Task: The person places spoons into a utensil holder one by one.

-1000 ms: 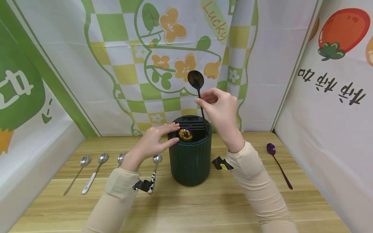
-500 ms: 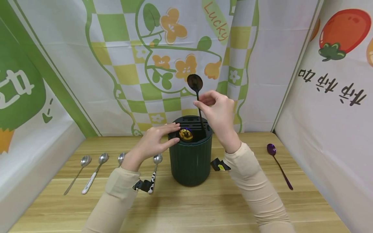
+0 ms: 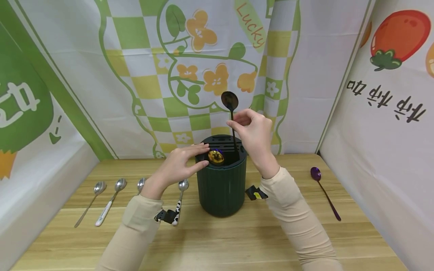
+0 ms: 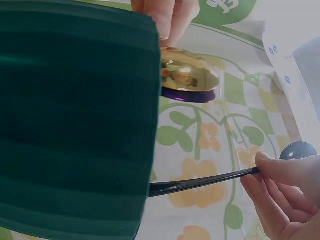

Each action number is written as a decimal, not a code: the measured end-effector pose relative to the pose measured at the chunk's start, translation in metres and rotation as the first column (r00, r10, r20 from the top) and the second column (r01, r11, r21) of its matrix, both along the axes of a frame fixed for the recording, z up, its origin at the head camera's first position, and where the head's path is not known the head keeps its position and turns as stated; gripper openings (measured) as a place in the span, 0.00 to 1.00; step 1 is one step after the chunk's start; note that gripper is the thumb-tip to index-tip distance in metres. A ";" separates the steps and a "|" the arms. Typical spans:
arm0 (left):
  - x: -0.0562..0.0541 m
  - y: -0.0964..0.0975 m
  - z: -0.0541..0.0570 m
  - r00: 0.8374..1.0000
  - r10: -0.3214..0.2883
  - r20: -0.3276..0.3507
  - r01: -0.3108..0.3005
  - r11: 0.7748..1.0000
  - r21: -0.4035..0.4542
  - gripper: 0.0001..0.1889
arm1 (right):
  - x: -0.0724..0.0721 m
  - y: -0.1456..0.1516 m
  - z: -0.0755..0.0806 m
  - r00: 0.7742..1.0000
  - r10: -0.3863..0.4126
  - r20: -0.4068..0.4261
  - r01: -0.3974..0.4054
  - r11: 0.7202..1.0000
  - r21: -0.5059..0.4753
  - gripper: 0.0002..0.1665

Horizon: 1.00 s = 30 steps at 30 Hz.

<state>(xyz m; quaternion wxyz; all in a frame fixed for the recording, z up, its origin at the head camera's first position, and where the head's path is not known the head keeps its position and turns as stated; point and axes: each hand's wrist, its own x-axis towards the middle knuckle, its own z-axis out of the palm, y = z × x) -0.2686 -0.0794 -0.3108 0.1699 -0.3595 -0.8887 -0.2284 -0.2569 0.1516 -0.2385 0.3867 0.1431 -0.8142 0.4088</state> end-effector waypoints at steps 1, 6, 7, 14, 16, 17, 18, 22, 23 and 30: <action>0.000 0.000 0.000 1.000 -0.001 -0.002 0.001 1.000 0.001 0.27 | -0.001 0.000 -0.001 1.000 0.001 -0.001 -0.001 1.000 0.000 0.12; 0.000 0.000 0.000 1.000 0.001 -0.005 -0.001 1.000 -0.002 0.27 | -0.003 0.001 -0.003 1.000 -0.001 -0.004 0.001 1.000 0.002 0.13; 0.000 0.000 0.001 1.000 0.001 -0.005 -0.001 1.000 -0.003 0.27 | -0.003 0.002 -0.004 1.000 -0.002 -0.003 0.002 1.000 0.002 0.13; 0.000 0.000 0.000 1.000 0.000 -0.008 0.000 1.000 -0.001 0.27 | -0.004 0.000 -0.006 1.000 -0.001 0.015 0.001 1.000 0.003 0.13; 0.000 0.000 0.000 1.000 0.001 -0.008 -0.001 1.000 0.000 0.27 | -0.004 0.000 -0.008 1.000 -0.004 0.019 0.004 1.000 0.010 0.13; 0.000 0.000 -0.001 1.000 0.000 -0.008 0.000 1.000 0.002 0.27 | -0.004 0.000 -0.008 1.000 -0.007 0.022 0.007 1.000 0.013 0.13; 0.000 0.000 -0.001 1.000 0.000 -0.008 0.000 1.000 0.002 0.27 | -0.004 0.000 -0.009 1.000 -0.007 0.024 0.007 1.000 0.015 0.13; -0.001 0.000 -0.001 1.000 0.001 -0.009 -0.001 1.000 0.005 0.27 | -0.004 -0.002 -0.011 1.000 -0.004 0.028 0.004 1.000 0.021 0.14; -0.001 0.000 -0.001 1.000 0.001 -0.008 -0.001 1.000 0.006 0.27 | -0.005 -0.002 -0.012 1.000 -0.004 0.026 0.004 1.000 0.022 0.14; -0.001 0.001 -0.001 1.000 0.009 -0.004 -0.009 1.000 0.000 0.27 | -0.007 -0.004 -0.017 0.999 0.007 0.033 -0.008 1.000 0.021 0.12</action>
